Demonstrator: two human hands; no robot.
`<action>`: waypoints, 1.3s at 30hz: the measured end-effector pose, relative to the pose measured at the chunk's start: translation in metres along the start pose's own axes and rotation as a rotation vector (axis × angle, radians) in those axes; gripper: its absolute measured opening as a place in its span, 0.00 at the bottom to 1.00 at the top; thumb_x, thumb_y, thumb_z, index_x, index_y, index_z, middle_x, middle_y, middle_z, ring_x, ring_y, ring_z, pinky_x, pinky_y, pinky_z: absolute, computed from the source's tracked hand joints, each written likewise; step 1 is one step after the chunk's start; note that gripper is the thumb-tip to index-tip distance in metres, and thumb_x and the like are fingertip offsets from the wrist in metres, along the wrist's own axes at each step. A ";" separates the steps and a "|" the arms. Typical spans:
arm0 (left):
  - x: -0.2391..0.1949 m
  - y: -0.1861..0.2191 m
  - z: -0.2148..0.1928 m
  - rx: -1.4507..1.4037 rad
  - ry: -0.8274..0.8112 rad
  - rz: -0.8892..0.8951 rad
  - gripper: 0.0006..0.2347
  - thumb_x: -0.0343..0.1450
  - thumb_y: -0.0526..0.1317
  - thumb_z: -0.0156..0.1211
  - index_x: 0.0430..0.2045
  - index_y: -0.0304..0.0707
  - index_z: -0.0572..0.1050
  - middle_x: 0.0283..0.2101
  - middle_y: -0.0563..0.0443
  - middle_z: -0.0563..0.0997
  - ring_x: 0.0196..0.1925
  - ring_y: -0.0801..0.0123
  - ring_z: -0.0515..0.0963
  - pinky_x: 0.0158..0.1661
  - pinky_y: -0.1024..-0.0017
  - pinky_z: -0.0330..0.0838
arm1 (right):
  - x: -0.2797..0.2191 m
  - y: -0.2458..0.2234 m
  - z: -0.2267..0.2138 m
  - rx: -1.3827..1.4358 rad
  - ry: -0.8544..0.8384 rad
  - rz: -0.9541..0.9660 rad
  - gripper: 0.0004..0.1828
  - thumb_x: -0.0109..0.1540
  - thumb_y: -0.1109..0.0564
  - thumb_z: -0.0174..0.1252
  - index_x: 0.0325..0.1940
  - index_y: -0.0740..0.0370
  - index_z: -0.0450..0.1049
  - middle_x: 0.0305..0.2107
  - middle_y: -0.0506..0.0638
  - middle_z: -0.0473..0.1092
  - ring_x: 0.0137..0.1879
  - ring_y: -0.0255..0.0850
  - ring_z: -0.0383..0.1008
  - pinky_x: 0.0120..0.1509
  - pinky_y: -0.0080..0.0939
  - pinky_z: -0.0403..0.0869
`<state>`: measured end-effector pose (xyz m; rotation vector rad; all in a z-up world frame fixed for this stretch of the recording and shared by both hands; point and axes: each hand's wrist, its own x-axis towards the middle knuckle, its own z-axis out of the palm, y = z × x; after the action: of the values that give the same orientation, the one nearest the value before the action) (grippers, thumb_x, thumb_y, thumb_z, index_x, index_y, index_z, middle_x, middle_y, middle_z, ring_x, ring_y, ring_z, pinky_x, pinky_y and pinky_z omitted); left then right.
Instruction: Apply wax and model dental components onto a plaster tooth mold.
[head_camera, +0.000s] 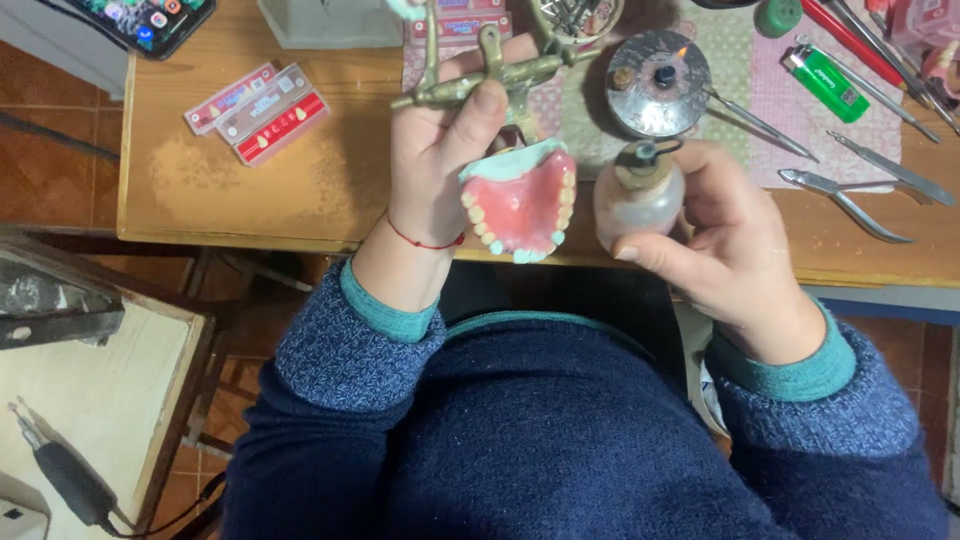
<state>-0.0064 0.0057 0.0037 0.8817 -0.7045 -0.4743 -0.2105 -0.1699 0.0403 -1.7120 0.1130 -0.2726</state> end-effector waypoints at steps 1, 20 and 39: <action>0.000 0.001 0.000 0.000 -0.006 -0.002 0.19 0.82 0.46 0.61 0.57 0.23 0.74 0.53 0.44 0.83 0.55 0.69 0.81 0.60 0.71 0.76 | 0.000 0.000 0.002 0.001 0.007 -0.001 0.31 0.63 0.61 0.69 0.66 0.63 0.63 0.56 0.48 0.71 0.62 0.33 0.72 0.74 0.38 0.70; -0.002 0.004 0.002 -0.050 0.072 -0.006 0.23 0.80 0.51 0.62 0.58 0.23 0.73 0.52 0.44 0.82 0.53 0.70 0.80 0.57 0.70 0.75 | -0.008 0.017 0.021 -0.025 -0.024 -0.080 0.32 0.60 0.62 0.70 0.65 0.65 0.64 0.56 0.51 0.71 0.62 0.36 0.73 0.70 0.39 0.71; 0.001 -0.012 -0.004 0.065 0.128 0.066 0.18 0.83 0.45 0.60 0.58 0.25 0.74 0.54 0.46 0.83 0.55 0.73 0.80 0.59 0.75 0.74 | -0.017 -0.005 0.021 -0.149 0.054 -0.093 0.35 0.60 0.55 0.73 0.65 0.67 0.65 0.53 0.53 0.74 0.58 0.35 0.76 0.67 0.35 0.73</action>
<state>-0.0035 0.0006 -0.0072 0.9379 -0.6321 -0.3345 -0.2225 -0.1452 0.0409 -1.8613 0.0952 -0.3875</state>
